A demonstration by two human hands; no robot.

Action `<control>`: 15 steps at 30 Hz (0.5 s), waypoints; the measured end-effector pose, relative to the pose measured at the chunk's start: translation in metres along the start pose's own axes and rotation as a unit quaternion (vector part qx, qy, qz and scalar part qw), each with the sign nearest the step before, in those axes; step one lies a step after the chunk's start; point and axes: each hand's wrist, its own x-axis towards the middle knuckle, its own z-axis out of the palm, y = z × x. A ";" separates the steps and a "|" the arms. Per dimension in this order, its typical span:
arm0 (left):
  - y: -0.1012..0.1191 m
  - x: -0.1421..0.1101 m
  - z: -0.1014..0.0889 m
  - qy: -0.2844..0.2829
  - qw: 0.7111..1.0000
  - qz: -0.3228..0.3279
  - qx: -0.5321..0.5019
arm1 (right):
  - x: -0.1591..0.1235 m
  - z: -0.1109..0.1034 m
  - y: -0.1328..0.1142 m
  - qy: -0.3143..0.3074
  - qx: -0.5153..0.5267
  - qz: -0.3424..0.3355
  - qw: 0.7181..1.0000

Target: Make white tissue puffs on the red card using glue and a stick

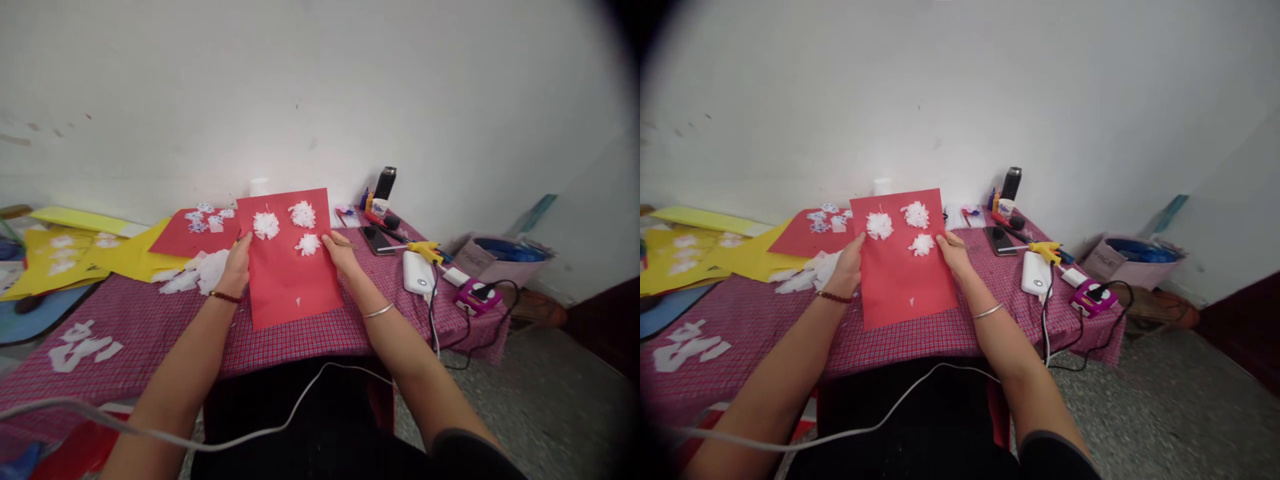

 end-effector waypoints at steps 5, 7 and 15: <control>0.001 -0.002 0.002 0.011 1.000 -0.016 -0.015 | 0.002 0.001 0.000 -0.001 0.007 -0.001 1.000; 0.002 -0.002 0.003 0.012 1.000 -0.019 -0.018 | 0.002 0.002 0.000 0.001 0.006 -0.001 1.000; 0.001 -0.002 0.003 0.018 0.999 -0.015 -0.022 | 0.002 0.001 0.001 0.011 0.001 -0.003 1.000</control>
